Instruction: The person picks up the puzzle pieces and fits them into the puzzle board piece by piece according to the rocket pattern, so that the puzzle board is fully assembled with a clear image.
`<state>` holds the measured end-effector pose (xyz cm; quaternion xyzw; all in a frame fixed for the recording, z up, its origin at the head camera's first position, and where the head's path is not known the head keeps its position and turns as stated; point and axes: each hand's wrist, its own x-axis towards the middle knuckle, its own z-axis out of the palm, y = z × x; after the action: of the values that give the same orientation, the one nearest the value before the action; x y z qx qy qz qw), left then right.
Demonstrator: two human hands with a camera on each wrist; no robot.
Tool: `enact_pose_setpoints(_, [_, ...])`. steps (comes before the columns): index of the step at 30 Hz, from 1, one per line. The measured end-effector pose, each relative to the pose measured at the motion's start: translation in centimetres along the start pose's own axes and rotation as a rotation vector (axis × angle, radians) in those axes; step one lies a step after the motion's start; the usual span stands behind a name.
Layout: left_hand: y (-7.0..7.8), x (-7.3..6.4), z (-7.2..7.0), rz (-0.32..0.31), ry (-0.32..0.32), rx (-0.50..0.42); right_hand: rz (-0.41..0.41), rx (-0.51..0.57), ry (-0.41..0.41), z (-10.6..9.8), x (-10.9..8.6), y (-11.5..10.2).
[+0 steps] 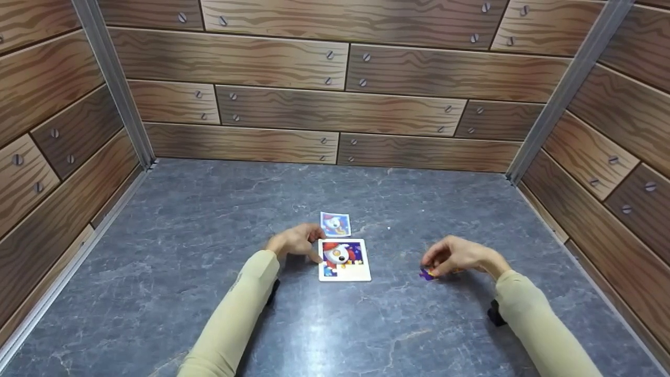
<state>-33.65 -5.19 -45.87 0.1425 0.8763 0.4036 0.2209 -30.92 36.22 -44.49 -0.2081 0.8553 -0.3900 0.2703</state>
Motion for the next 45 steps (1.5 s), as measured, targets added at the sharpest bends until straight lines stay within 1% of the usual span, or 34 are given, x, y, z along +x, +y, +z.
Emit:
enact_pose_setpoints(7, [0.04,-0.07,0.14,-0.016,-0.001,-0.011,0.027,-0.031,-0.012,0.19,-0.13,-0.10])
enact_pose_setpoints(15, [0.06,-0.06,0.06,-0.023,0.005,-0.011,-0.039,-0.138,-0.011,0.42,0.08,-0.40])
enact_pose_setpoints(23, [-0.08,-0.11,0.16,-0.008,0.011,-0.008,-0.091,-0.192,-0.007,0.50,0.39,0.04])
enact_pose_setpoints(31, [-0.04,-0.11,0.15,0.018,-0.005,-0.010,-0.068,-0.192,-0.036,0.54,0.32,-0.17])
enact_pose_setpoints(36, [0.06,-0.11,0.09,0.008,-0.005,-0.008,-0.090,-0.208,-0.037,0.58,0.23,-0.18])
enact_pose_setpoints(45, [0.17,-0.17,-0.03,-0.011,-0.005,-0.004,-0.048,-0.199,-0.034,0.66,0.16,-0.65])
